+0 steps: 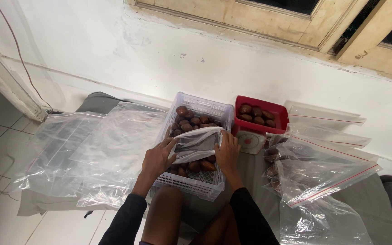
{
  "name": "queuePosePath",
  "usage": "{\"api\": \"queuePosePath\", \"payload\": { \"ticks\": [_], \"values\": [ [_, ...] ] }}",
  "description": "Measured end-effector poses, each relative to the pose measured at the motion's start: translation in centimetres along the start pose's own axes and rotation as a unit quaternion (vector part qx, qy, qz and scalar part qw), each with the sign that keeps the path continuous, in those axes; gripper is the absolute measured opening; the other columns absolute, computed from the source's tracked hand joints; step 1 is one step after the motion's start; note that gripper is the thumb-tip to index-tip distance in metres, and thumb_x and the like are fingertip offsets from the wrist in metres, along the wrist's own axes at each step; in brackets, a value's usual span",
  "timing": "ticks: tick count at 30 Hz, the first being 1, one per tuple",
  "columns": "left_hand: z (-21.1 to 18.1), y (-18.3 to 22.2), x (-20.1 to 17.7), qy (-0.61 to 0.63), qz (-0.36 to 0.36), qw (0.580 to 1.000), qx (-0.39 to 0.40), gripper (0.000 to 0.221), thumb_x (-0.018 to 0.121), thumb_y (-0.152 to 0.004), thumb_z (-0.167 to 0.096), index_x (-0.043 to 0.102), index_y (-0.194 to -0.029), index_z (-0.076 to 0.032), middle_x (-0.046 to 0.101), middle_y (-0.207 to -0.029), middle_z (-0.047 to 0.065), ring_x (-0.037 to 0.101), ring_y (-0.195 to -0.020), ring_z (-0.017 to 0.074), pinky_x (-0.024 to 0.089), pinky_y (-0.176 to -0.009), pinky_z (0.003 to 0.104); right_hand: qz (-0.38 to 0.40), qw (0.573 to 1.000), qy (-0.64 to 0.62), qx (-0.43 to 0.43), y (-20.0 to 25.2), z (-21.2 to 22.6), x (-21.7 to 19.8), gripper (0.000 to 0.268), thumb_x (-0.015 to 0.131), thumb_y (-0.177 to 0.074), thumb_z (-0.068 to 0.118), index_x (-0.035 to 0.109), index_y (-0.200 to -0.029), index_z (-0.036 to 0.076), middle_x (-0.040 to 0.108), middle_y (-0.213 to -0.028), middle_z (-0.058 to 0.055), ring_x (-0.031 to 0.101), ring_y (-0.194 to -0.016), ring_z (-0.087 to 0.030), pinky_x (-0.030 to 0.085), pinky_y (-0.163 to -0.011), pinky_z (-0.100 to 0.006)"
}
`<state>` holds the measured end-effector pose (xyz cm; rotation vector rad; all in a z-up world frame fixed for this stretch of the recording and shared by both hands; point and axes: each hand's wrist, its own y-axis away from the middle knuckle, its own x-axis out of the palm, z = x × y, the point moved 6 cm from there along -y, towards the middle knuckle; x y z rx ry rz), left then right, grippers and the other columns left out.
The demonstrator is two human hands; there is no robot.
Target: Weighing snake fruits on a scale and packing them into plastic zip-lock bags.
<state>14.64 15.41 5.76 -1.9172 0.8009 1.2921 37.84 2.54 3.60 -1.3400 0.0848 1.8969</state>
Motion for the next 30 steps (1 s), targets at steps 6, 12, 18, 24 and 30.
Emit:
{"api": "queuePosePath", "payload": {
  "ticks": [6, 12, 18, 24, 30],
  "values": [
    [-0.4, 0.5, -0.6, 0.040, -0.007, 0.999, 0.027, 0.058, 0.065, -0.093, -0.024, 0.046, -0.147, -0.032, 0.061, -0.135, 0.006, 0.068, -0.116, 0.0340, 0.063, -0.081, 0.053, -0.030, 0.998, 0.046, 0.014, 0.6, -0.1, 0.0, 0.055, 0.072, -0.088, 0.007, 0.051, -0.139, 0.013, 0.051, -0.140, -0.014, 0.048, -0.130, -0.037, 0.042, -0.097, -0.059],
    [-0.1, 0.4, 0.1, 0.042, 0.012, 0.999, 0.007, 0.066, 0.066, -0.091, -0.032, 0.042, -0.152, -0.028, 0.062, -0.137, 0.008, 0.067, -0.122, 0.0322, 0.062, -0.083, 0.054, -0.153, 0.982, 0.051, -0.098, 1.3, 1.7, -1.4, 0.021, 0.066, -0.090, 0.003, 0.063, -0.097, 0.022, 0.052, -0.140, -0.004, 0.043, -0.137, -0.029, 0.033, -0.102, -0.051],
    [0.6, -0.4, 1.2, 0.032, 0.039, 0.999, 0.006, 0.068, 0.067, -0.088, -0.032, 0.040, -0.151, -0.031, 0.061, -0.136, 0.006, 0.070, -0.112, 0.0358, 0.063, -0.081, 0.056, -0.217, 0.964, -0.045, -0.147, 1.0, 0.8, -8.0, 0.011, 0.066, -0.095, 0.008, 0.066, -0.099, 0.019, 0.049, -0.149, -0.003, 0.040, -0.136, -0.029, 0.024, -0.106, -0.052],
    [0.8, -0.7, 1.7, 0.021, 0.018, 0.999, 0.033, 0.072, 0.070, -0.088, -0.033, 0.040, -0.152, -0.024, 0.059, -0.144, 0.004, 0.073, -0.091, 0.0381, 0.060, -0.056, 0.051, -0.286, 0.945, -0.019, -0.157, -2.1, -3.1, -17.8, 0.010, 0.065, -0.098, 0.014, 0.072, -0.106, 0.015, 0.055, -0.143, -0.007, 0.047, -0.133, -0.032, 0.032, -0.108, -0.060],
    [1.4, -0.6, 0.7, 0.101, 0.017, 0.995, 0.004, 0.069, 0.068, -0.088, -0.036, 0.043, -0.152, -0.032, 0.065, -0.133, 0.004, 0.073, -0.081, 0.0380, 0.060, -0.054, 0.048, -0.380, 0.901, -0.001, -0.209, -4.0, -3.7, -25.6, 0.029, 0.052, -0.105, 0.004, 0.057, -0.129, -0.011, 0.036, -0.148, -0.024, 0.045, -0.129, -0.036, 0.039, -0.113, -0.058]
  ]
}}
